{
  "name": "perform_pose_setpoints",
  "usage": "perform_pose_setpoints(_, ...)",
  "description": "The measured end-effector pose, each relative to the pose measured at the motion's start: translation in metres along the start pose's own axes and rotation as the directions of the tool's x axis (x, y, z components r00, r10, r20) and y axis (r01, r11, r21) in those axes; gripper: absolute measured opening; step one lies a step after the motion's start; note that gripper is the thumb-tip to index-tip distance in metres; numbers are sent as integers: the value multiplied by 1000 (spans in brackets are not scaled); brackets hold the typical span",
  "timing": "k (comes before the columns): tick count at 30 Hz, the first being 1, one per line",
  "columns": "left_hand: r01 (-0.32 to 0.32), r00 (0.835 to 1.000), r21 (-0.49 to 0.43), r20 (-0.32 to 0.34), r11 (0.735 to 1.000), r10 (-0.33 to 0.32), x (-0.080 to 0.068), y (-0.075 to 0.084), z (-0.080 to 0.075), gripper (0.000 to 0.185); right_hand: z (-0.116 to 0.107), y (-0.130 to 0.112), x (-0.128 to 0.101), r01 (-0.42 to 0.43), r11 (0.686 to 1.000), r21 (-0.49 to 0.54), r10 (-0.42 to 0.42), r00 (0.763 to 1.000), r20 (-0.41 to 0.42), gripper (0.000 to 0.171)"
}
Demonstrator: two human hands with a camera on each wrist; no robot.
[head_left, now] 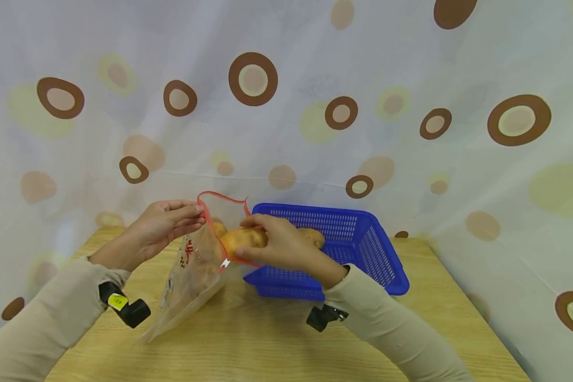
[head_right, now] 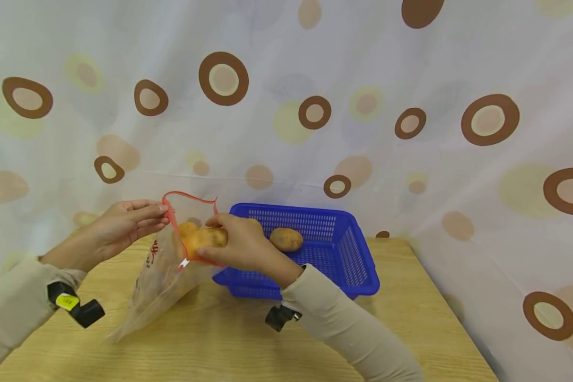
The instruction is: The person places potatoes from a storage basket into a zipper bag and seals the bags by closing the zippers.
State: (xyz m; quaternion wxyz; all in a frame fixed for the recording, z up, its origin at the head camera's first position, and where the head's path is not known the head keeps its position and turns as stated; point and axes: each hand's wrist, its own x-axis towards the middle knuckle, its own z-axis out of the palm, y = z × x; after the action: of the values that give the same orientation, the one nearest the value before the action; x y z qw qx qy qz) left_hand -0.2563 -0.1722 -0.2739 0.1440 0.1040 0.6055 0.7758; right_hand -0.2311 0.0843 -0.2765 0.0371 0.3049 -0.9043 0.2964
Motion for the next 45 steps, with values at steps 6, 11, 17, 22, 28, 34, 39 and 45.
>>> perform_pose_setpoints(6, 2, 1000, 3, 3, 1000, -2, 0, -1, 0, 7, 3, -1, 2, 6, 1000, 31, -6, 1000, 7, 48)
perform_pose_setpoints(11, -3, 1000, 3, 2, 1000, 3, 0, -1, 1, 6, 4, 0, 5, 1, 997, 71, -2, 1000, 18, 46)
perform_pose_setpoints(17, -8, 1000, 13, 5, 1000, 8, -1, 1, 0, 7, 4, 1, 7, 0, 995, 98, -4, 999, 37, 47)
perform_pose_setpoints(22, -6, 1000, 16, 18, 1000, 5, -1, 0, 0, 8, 6, 1, 7, 22, 996, 85, -26, 999, 35, 46)
perform_pose_setpoints(28, -4, 1000, 22, 21, 1000, 3, -1, -2, -2, 8, 9, 3, 7, 71, 994, 82, -74, 996, 44, 42)
perform_pose_setpoints(34, -21, 1000, 5, 18, 1000, 21, -1, -1, -2, 7, 6, 11, 1, 78, 976, 202, -88, 995, 41, 33)
perform_pose_setpoints(39, -23, 1000, -22, 15, 1000, 23, -1, 0, -3, 7, 4, 24, -8, 27, 952, 306, 1, 996, -91, 26)
perform_pose_setpoints(45, -18, 1000, -16, 2, 1000, 18, -2, -1, -5, 7, 5, 39, -14, -106, 967, 233, 141, 980, -138, 29)
